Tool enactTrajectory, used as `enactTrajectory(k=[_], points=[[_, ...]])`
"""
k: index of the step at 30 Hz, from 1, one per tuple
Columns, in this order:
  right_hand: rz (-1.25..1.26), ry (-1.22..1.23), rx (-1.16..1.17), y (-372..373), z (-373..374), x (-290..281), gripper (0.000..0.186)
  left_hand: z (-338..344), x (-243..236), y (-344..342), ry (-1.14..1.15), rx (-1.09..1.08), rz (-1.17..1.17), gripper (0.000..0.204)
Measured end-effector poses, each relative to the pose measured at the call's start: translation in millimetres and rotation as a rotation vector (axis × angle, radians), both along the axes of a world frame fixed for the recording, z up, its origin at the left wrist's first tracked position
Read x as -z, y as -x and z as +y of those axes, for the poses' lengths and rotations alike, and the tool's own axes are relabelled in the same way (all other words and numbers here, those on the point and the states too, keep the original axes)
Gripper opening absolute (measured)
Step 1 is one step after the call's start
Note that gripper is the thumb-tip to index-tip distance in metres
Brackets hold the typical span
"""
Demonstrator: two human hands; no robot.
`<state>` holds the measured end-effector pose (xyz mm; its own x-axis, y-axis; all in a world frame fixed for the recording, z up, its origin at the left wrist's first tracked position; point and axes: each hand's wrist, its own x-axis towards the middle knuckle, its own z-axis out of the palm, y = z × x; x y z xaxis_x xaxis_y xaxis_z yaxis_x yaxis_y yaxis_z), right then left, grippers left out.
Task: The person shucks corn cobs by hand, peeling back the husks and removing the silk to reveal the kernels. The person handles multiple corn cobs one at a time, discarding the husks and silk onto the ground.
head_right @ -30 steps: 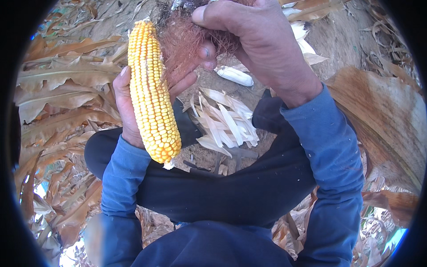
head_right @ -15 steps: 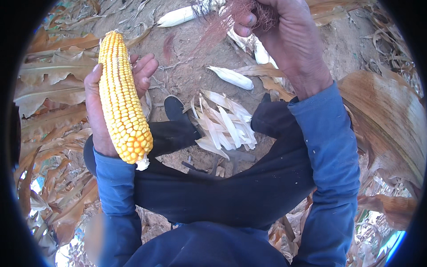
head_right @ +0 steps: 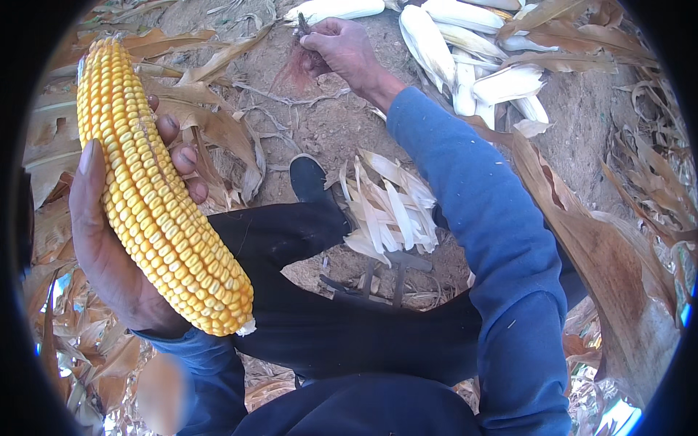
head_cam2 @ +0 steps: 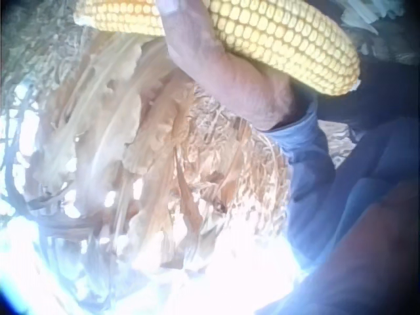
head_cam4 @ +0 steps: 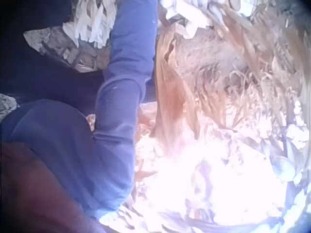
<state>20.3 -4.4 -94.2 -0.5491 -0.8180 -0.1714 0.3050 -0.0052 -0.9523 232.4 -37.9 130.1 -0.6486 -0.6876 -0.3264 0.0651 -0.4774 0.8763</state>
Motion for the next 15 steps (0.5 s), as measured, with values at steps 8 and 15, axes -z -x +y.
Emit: enactTrajectory(k=[8, 15], points=[[0.295, -0.504, 0.181, 2.8, -66.5, 126.1, 0.047, 2.6, 12.4, 19.9, -0.018, 0.006, -0.117, 0.053], [0.489, -0.56, 0.343, -12.6, 5.1, 112.5, 0.047, 8.6, 20.3, 20.8, -0.034, 0.019, -0.08, 0.051]])
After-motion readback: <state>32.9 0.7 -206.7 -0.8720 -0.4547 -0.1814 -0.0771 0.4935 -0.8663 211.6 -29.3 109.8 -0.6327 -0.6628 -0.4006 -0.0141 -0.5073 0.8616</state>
